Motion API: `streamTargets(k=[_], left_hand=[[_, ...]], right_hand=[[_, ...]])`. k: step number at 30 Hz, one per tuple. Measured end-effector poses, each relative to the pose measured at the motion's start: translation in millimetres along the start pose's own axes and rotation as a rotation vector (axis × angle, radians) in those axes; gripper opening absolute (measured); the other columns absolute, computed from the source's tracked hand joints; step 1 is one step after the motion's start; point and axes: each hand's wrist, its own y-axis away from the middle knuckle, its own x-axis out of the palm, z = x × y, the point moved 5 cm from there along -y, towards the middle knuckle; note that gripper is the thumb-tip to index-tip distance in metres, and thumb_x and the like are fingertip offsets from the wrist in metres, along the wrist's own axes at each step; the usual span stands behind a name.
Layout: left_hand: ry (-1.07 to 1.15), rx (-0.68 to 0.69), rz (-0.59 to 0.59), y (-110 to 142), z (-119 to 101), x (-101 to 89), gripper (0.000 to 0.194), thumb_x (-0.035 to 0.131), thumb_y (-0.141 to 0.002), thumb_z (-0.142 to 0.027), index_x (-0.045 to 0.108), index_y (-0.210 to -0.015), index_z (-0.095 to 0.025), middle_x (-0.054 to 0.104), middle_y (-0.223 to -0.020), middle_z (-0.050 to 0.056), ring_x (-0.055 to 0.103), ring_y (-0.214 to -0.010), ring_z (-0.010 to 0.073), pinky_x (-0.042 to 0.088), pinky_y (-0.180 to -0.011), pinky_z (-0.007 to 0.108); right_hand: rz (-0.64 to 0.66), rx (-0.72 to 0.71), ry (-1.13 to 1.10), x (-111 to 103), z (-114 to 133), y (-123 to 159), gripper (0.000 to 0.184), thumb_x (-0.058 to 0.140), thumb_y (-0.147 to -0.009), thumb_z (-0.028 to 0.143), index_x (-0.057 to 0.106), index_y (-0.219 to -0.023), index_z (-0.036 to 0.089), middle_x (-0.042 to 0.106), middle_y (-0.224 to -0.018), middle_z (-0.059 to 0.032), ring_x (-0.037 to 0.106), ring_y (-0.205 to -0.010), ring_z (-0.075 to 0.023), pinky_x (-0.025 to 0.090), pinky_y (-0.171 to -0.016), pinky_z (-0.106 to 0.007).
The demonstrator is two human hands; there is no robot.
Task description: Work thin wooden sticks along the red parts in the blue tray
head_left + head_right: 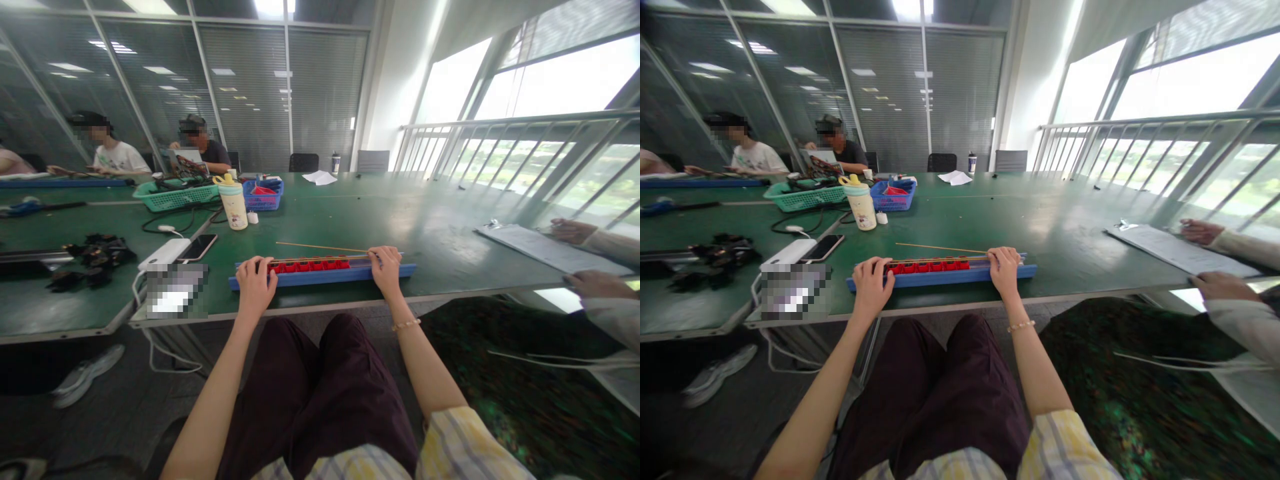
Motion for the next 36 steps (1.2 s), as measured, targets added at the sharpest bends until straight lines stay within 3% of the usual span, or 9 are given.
streamTargets(k=[14, 28, 36], left_hand=[[0.011, 0.001, 0.000, -0.3, -0.5, -0.6, 0.036, 0.045, -0.094, -0.032, 0.062, -0.124, -0.021, 0.054, -0.125, 0.014, 0.044, -0.116, 0.0321, 0.038, -0.099, 0.048], [0.007, 0.005, 0.006, 0.2, 0.3, -0.5, 0.034, 0.045, -0.094, -0.031, 0.063, -0.121, -0.023, 0.054, -0.126, 0.013, 0.043, -0.117, 0.0315, 0.037, -0.100, 0.047], [0.003, -0.003, 0.006, 0.0, -0.8, -1.9, 0.032, 0.045, -0.095, -0.032, 0.062, -0.120, -0.020, 0.056, -0.124, 0.013, 0.043, -0.115, 0.0308, 0.037, -0.098, 0.045]], right_hand=[[-0.028, -0.010, 0.032, -1.7, 2.7, -0.3, 0.022, 0.047, -0.097, 0.030, 0.066, -0.089, 0.024, 0.072, -0.092, -0.0050, 0.057, -0.098, -0.0246, 0.033, -0.094, -0.040], [0.065, -0.063, 0.010, 4.3, 7.9, 0.4, 0.024, 0.047, -0.099, 0.031, 0.069, -0.092, 0.024, 0.071, -0.092, -0.0047, 0.055, -0.098, -0.0239, 0.034, -0.091, -0.038], [0.053, -0.080, 0.051, 5.1, 7.0, 1.1, 0.023, 0.048, -0.099, 0.031, 0.068, -0.090, 0.024, 0.071, -0.092, -0.0050, 0.056, -0.095, -0.0239, 0.034, -0.089, -0.038]])
